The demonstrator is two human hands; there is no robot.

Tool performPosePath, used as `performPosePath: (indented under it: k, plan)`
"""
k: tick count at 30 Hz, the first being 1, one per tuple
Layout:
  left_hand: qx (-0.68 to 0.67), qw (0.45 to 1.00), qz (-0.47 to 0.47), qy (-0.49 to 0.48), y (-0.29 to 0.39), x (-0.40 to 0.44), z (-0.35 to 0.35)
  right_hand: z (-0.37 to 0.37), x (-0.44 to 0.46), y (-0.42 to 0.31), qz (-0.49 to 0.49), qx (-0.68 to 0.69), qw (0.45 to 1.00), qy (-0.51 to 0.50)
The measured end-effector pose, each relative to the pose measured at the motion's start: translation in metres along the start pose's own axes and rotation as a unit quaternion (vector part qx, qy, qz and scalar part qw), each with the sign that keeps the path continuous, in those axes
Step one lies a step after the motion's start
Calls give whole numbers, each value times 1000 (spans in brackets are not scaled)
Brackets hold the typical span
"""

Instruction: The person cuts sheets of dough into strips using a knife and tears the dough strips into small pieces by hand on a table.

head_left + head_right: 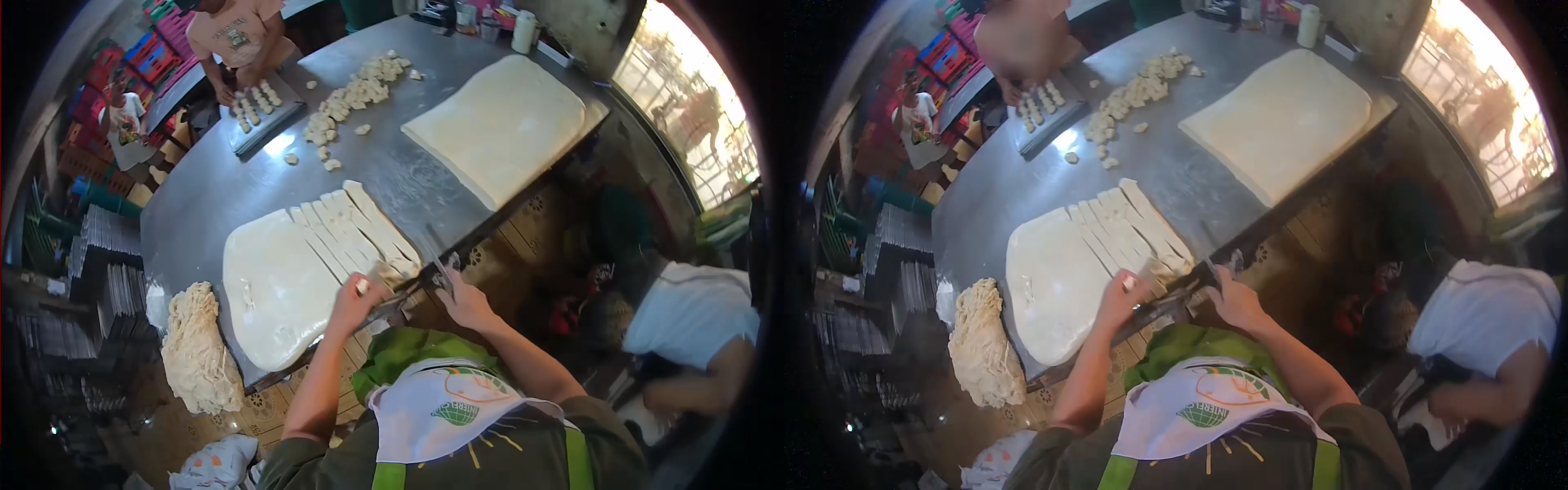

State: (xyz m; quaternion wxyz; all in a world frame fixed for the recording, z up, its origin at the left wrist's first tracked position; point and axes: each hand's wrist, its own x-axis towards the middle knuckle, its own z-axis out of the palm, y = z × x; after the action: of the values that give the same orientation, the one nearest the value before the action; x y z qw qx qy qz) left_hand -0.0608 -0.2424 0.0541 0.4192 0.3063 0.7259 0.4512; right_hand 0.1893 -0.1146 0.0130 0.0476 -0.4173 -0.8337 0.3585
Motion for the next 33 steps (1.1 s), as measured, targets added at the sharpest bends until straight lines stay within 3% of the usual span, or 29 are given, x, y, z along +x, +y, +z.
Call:
performPosePath:
  k: [3,5,6,8,9,10,12,13,15,16,18,19,20,22,24,26,28,29,32,33]
  plan:
    - [-110,992,8,-57,40,-27,-3,6,55,-50,-101,34,994,-28]
    - [-93,990,98,-34,48,-30,-22,20,96,-102,-215,73,971,-79]
    - [-90,990,111,-1,47,-28,-30,27,113,-129,-249,70,962,-87]
    - [-210,961,126,131,43,-17,-41,36,139,-168,-261,157,935,-183]
    - [-214,957,132,144,38,-9,-51,41,151,-180,-273,149,931,-190]
    - [-340,917,90,187,29,3,-63,47,164,-192,-272,184,933,-150]
    - [-570,782,1,252,12,19,-86,62,182,-212,-260,259,928,-70]
    - [-575,777,4,257,19,19,-87,65,184,-217,-264,254,927,-76]
    - [-657,747,-96,-34,37,25,-81,61,194,-223,-246,109,944,-191]
    - [-660,746,-88,-30,33,29,-87,60,205,-227,-235,36,940,-244]
    - [-598,775,-86,-185,21,27,-89,56,257,-192,-380,-101,905,-164]
    - [-606,771,-88,-177,17,25,-88,60,297,-179,-228,-60,961,-142]
    - [-546,813,-69,-190,15,24,-85,59,331,-171,-70,-20,991,-115]
    - [-407,889,-24,-208,18,28,-85,28,354,-176,-213,-15,975,62]
    - [-378,908,-25,-181,26,32,-80,30,382,-148,-203,-116,972,28]
    - [-321,938,-34,-125,32,31,-75,49,414,-114,-244,-132,952,-131]
    - [-320,943,-24,-84,35,31,-70,41,399,-120,-166,-37,972,-162]
    - [-312,947,-15,-80,37,34,-64,46,395,-122,-179,-39,968,-173]
    - [-262,964,-7,-52,37,46,-26,28,373,-93,-408,-37,907,-93]
    - [-216,976,-8,-18,35,52,-18,12,352,-97,-417,-37,903,-96]
